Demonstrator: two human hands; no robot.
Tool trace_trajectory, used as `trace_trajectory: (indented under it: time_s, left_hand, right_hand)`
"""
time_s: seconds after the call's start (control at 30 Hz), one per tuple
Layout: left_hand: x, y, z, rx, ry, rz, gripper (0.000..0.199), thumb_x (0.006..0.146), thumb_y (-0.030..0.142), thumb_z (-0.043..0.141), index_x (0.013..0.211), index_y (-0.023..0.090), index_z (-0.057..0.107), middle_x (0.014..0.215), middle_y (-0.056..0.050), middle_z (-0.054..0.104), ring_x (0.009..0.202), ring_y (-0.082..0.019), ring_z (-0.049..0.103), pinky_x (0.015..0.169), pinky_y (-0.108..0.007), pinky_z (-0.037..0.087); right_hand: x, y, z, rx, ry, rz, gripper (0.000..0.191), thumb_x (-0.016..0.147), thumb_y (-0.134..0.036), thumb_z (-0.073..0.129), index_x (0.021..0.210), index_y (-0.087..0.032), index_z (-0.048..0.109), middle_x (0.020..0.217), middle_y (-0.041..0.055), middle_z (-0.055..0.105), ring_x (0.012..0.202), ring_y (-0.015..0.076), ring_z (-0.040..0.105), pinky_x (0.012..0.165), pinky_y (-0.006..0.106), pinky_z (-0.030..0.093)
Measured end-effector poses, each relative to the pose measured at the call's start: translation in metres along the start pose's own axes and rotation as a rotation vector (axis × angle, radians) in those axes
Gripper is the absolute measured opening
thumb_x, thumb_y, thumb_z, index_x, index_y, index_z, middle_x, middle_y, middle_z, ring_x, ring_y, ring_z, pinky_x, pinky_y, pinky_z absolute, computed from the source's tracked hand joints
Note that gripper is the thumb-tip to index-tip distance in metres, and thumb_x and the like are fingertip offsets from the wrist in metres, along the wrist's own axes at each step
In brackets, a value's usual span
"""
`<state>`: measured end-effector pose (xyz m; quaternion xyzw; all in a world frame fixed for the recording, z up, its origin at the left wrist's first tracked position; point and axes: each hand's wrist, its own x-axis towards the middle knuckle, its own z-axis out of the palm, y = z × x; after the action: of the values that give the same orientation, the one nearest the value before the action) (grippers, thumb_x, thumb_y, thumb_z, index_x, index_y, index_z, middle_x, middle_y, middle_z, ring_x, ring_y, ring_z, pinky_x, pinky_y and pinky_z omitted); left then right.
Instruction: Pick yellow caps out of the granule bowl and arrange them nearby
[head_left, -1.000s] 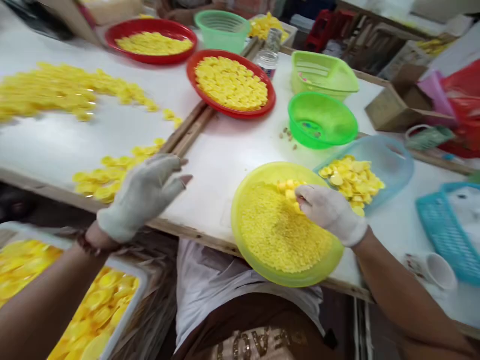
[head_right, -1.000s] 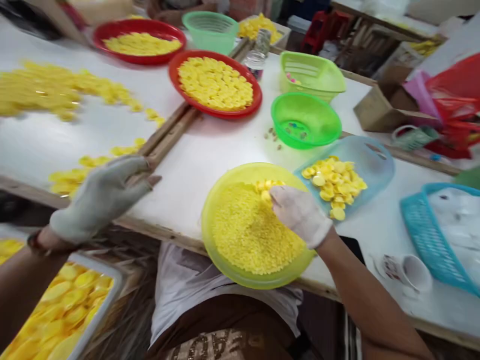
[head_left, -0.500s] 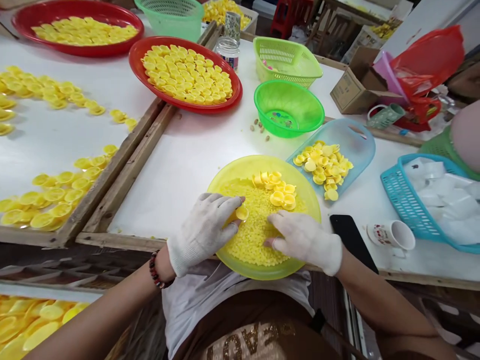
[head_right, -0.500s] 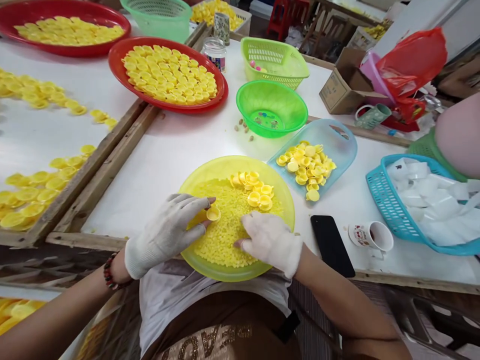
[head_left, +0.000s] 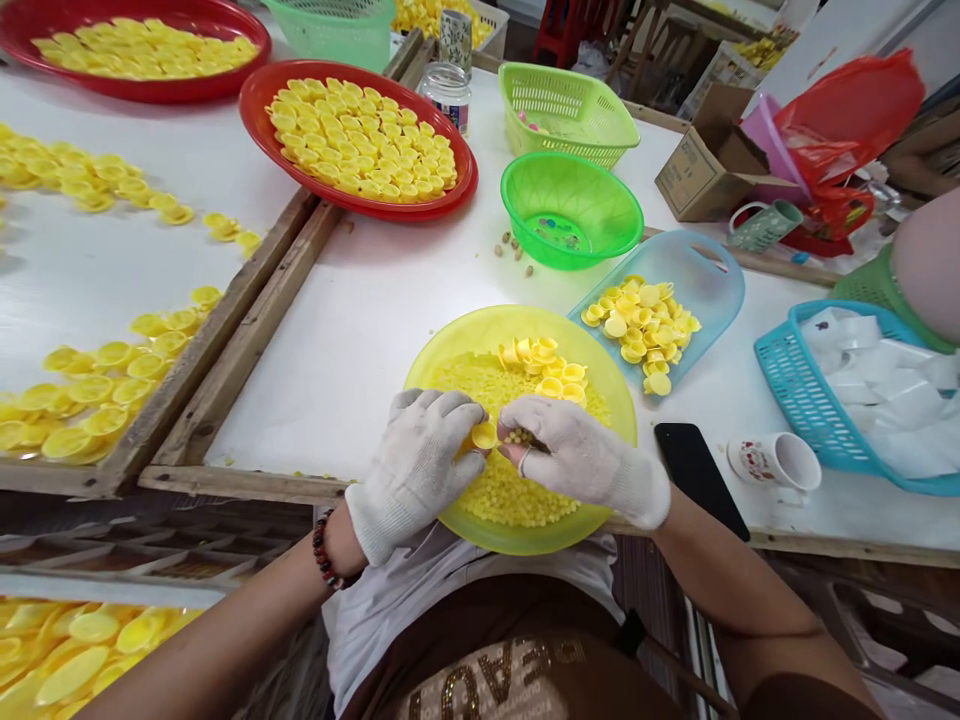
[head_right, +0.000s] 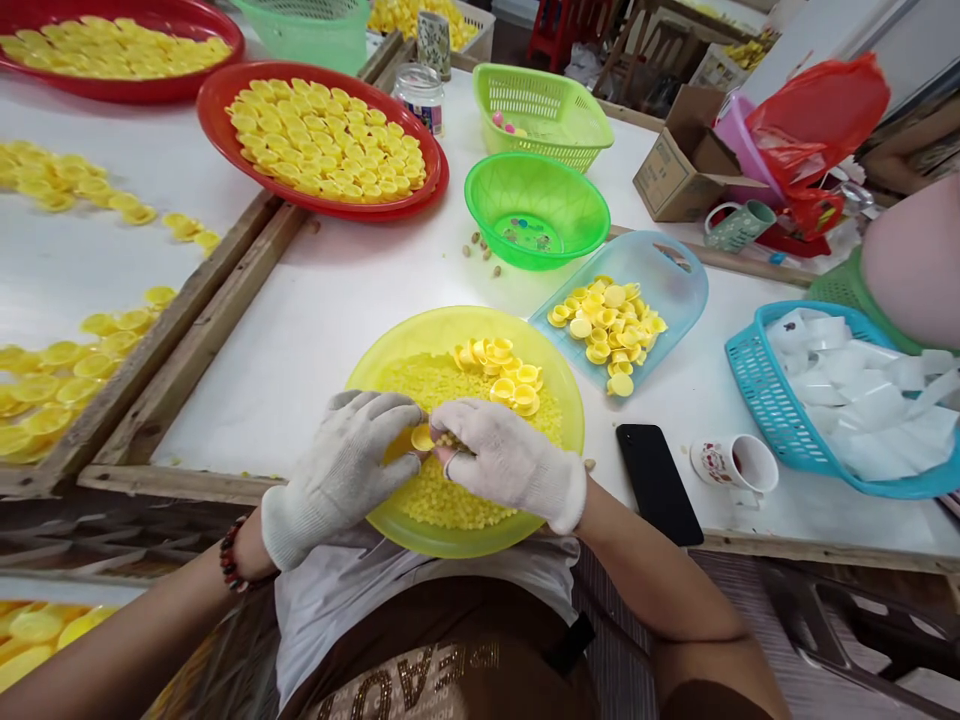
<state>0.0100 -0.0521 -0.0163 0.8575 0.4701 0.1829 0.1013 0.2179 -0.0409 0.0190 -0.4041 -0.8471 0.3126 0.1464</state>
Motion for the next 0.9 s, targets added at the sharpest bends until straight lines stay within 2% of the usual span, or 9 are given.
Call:
trace_trajectory:
  time_s: [0.13,0.23,0.3,0.4,0.5,0.57,0.67,0.77,0.9]
  left_hand:
    - [-0.001,0.002,0.002,-0.004,0.028,-0.007,0.021,0.081,0.024,0.064,0.102,0.02,0.063,0.1,-0.006,0.069,0.092,-0.028,0.062,0.087,-0.047,0.043]
    - [-0.002,0.001,0.004,-0.016,0.038,-0.013,0.021,0.081,0.026,0.066,0.101,0.019,0.063,0.1,-0.006,0.07,0.091,-0.028,0.063,0.088,-0.047,0.043]
    - [-0.003,0.0,0.004,-0.033,0.044,-0.022,0.022,0.081,0.027,0.067,0.1,0.019,0.063,0.101,-0.006,0.07,0.092,-0.028,0.063,0.089,-0.048,0.043]
    - [-0.004,-0.002,0.006,-0.087,0.078,-0.026,0.024,0.081,0.028,0.069,0.101,0.019,0.062,0.104,-0.006,0.07,0.095,-0.028,0.064,0.091,-0.048,0.043]
    - [-0.005,-0.003,0.005,-0.196,0.132,-0.029,0.022,0.085,0.033,0.069,0.101,0.019,0.061,0.104,-0.006,0.071,0.096,-0.026,0.065,0.091,-0.045,0.045]
    - [-0.007,-0.003,0.001,-0.267,0.172,-0.041,0.023,0.088,0.036,0.069,0.101,0.019,0.062,0.101,-0.005,0.072,0.093,-0.024,0.067,0.089,-0.043,0.046]
    - [-0.012,-0.007,-0.012,-0.31,0.242,-0.055,0.024,0.09,0.038,0.067,0.105,0.02,0.064,0.102,-0.004,0.073,0.093,-0.021,0.068,0.088,-0.039,0.049]
    - [-0.016,-0.033,-0.03,-0.265,0.315,-0.113,0.025,0.092,0.036,0.065,0.11,0.019,0.065,0.107,-0.005,0.072,0.097,-0.019,0.067,0.091,-0.035,0.05]
    - [-0.031,-0.108,-0.072,-0.033,0.374,-0.401,0.025,0.086,0.034,0.066,0.106,0.018,0.067,0.101,-0.004,0.072,0.089,-0.018,0.065,0.084,-0.031,0.051]
  right_hand:
    - [0.003,-0.003,0.0,-0.047,0.075,-0.083,0.023,0.09,-0.01,0.054,0.109,-0.022,0.059,0.11,0.0048,0.066,0.103,0.0185,0.061,0.094,0.036,0.05]
    - [-0.004,0.003,-0.002,-0.081,0.064,-0.022,0.025,0.093,-0.008,0.049,0.111,-0.021,0.059,0.108,0.0048,0.067,0.103,0.0182,0.062,0.094,0.036,0.05]
    - [-0.01,0.009,0.0,-0.144,0.0,0.052,0.022,0.093,-0.008,0.048,0.108,-0.02,0.059,0.104,0.0051,0.068,0.099,0.0183,0.063,0.092,0.035,0.05]
    - [-0.017,0.013,0.009,-0.298,-0.201,0.174,0.012,0.094,-0.016,0.052,0.101,-0.018,0.061,0.096,0.0061,0.067,0.089,0.0195,0.062,0.083,0.034,0.05]
    - [-0.018,0.011,0.014,-0.38,-0.316,0.208,0.011,0.094,-0.024,0.054,0.099,-0.019,0.062,0.096,0.0058,0.065,0.082,0.0192,0.061,0.073,0.033,0.048]
    - [-0.019,0.011,0.01,-0.393,-0.261,0.177,0.01,0.094,-0.022,0.052,0.098,-0.02,0.061,0.097,0.0054,0.064,0.083,0.0191,0.06,0.074,0.033,0.047]
    - [-0.021,0.019,-0.001,-0.488,-0.001,0.162,0.014,0.093,-0.017,0.049,0.102,-0.02,0.059,0.104,0.0076,0.061,0.09,0.0204,0.059,0.077,0.033,0.046]
    - [-0.021,0.041,-0.008,-0.667,0.159,0.176,0.015,0.095,-0.023,0.05,0.107,-0.021,0.059,0.103,0.0089,0.057,0.083,0.0212,0.057,0.068,0.033,0.043]
    - [-0.017,0.07,-0.009,-0.787,0.095,0.088,0.014,0.097,-0.023,0.046,0.092,-0.021,0.06,0.09,0.0062,0.056,0.072,0.0193,0.054,0.064,0.033,0.04]
